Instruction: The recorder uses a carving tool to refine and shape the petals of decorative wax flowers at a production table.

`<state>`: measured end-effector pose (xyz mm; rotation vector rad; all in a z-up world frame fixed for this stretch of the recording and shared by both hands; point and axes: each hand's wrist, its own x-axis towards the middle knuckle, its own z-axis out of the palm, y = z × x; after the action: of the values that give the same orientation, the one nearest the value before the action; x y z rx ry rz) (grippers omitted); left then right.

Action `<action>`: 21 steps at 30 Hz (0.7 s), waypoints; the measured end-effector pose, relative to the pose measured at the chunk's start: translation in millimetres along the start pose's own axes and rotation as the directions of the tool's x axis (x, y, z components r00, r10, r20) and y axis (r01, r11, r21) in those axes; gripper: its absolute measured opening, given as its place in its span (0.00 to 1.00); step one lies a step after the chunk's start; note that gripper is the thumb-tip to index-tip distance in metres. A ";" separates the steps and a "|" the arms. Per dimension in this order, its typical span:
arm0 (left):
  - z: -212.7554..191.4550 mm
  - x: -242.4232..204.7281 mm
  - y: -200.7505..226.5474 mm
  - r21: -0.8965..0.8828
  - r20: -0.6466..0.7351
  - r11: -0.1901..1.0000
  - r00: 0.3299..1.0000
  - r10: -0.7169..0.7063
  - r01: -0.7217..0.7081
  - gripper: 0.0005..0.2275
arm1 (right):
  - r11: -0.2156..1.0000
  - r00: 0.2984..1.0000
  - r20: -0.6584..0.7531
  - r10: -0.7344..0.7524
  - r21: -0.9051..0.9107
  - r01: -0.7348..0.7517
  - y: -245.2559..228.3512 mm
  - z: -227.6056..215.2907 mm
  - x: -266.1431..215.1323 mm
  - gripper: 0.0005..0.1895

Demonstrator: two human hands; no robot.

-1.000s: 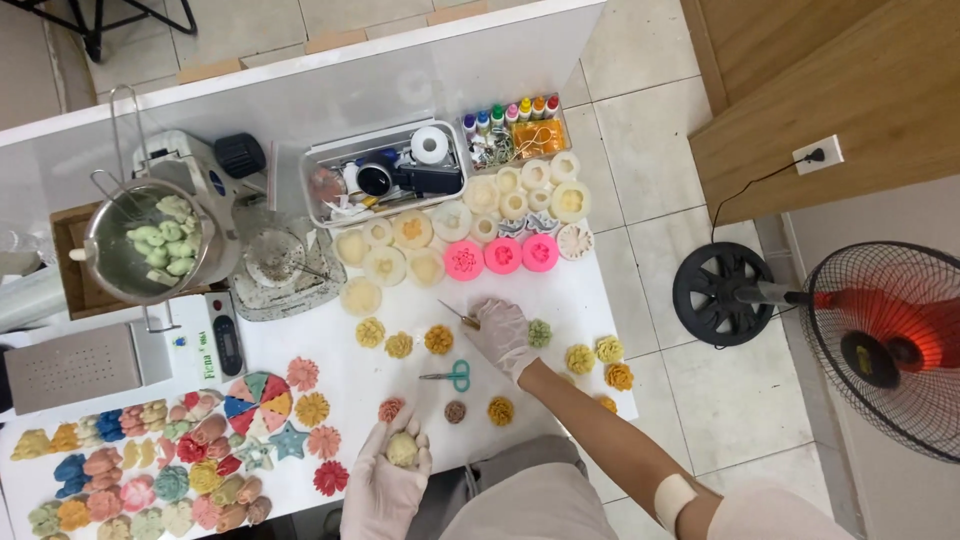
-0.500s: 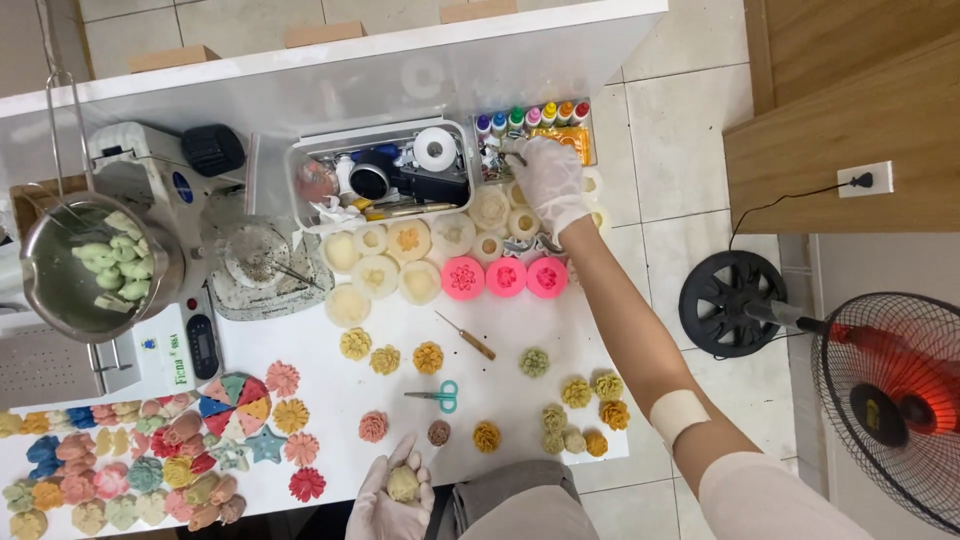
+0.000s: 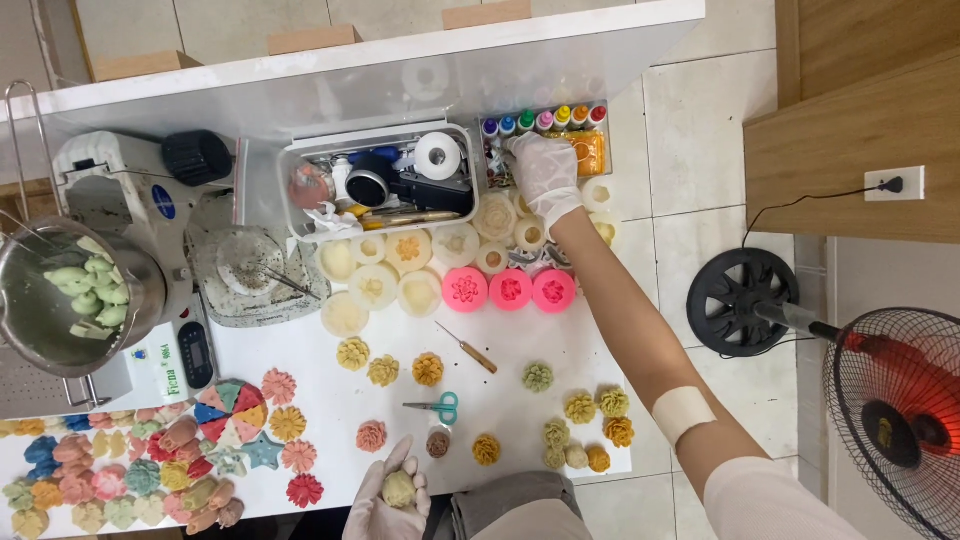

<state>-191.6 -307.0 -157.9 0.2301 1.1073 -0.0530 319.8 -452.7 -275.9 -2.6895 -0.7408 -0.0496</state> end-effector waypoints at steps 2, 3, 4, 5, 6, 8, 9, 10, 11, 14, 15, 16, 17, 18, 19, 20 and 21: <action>-1.3 1.4 3.6 0.000 -0.020 1.000 1.000 -0.010 0.010 0.24 | 1.000 1.000 0.010 0.006 -0.009 -0.006 2.1 4.9 -0.4 0.09; -2.0 1.9 5.3 -0.002 -0.038 1.000 0.999 -0.020 0.020 0.24 | 1.000 1.000 0.021 0.010 -0.019 -0.010 3.1 7.0 -0.8 0.10; -7.7 5.1 6.2 -0.001 -0.038 1.000 0.999 -0.019 0.019 0.24 | 1.000 1.000 0.020 0.010 -0.018 -0.010 2.8 6.5 0.8 0.10; -13.5 8.1 7.2 -0.008 -0.016 0.999 0.999 -0.039 0.039 0.24 | 1.000 1.000 0.014 0.001 -0.016 -0.001 2.3 6.1 2.5 0.10; -19.9 10.2 7.8 -0.015 0.005 0.998 0.998 -0.059 0.059 0.24 | 1.000 1.000 0.011 -0.008 -0.014 0.008 1.3 6.0 3.1 0.10; -17.0 9.3 9.2 -0.017 -0.016 0.998 0.998 -0.054 0.054 0.24 | 1.000 1.000 0.019 -0.011 -0.026 0.012 1.5 9.6 4.6 0.09; -15.7 8.7 9.6 -0.019 -0.035 0.999 0.998 -0.050 0.049 0.24 | 0.999 1.000 0.027 -0.015 -0.040 0.016 1.9 11.3 4.9 0.09; -12.1 7.0 8.7 -0.020 -0.036 0.998 0.998 -0.052 0.051 0.24 | 0.999 0.999 0.029 -0.015 -0.041 0.016 1.1 9.2 4.3 0.09; -8.5 5.2 8.0 -0.020 -0.032 0.999 0.999 -0.044 0.043 0.24 | 0.999 0.999 0.027 -0.024 -0.048 0.025 0.2 7.0 3.6 0.08; -27.7 14.5 8.0 -0.027 -0.038 0.996 0.996 -0.081 0.080 0.24 | 0.995 0.998 -0.001 -0.067 -0.073 0.067 0.0 6.1 -1.3 0.04; -38.7 21.1 7.4 -0.035 -0.048 0.991 0.991 -0.127 0.126 0.24 | 0.991 0.994 -0.026 -0.102 -0.093 0.099 1.0 6.8 -2.9 0.02; -32.8 17.1 7.5 -0.038 -0.050 0.992 0.991 -0.125 0.123 0.24 | 0.991 0.994 -0.024 -0.105 -0.091 0.103 1.5 7.7 -2.2 0.02; -27.0 13.2 7.5 -0.042 -0.009 0.995 0.996 -0.086 0.086 0.24 | 0.980 0.988 -0.033 -0.154 -0.132 0.149 2.0 8.8 -1.6 0.01; -21.7 8.2 6.7 -0.047 0.030 0.998 0.998 -0.050 0.051 0.25 | 0.966 0.979 -0.037 -0.201 -0.173 0.192 3.2 9.6 -3.1 0.04; -20.0 5.5 6.7 -0.050 0.026 0.997 0.998 -0.050 0.052 0.25 | 0.966 0.979 -0.033 -0.202 -0.171 0.194 5.1 14.6 -2.3 0.04; -17.5 4.2 7.2 -0.050 0.020 0.998 0.999 -0.034 0.035 0.25 | 0.956 0.977 -0.006 -0.215 -0.208 0.209 7.8 18.9 -0.3 0.04; -15.0 2.7 7.7 -0.050 0.014 0.999 1.000 -0.018 0.019 0.25 | 0.943 0.974 0.021 -0.227 -0.244 0.225 10.5 22.9 1.8 0.04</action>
<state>-202.3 -296.2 -165.5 0.1743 1.0958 -0.0428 325.2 -452.5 -300.6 -2.8161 -1.1041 -0.2219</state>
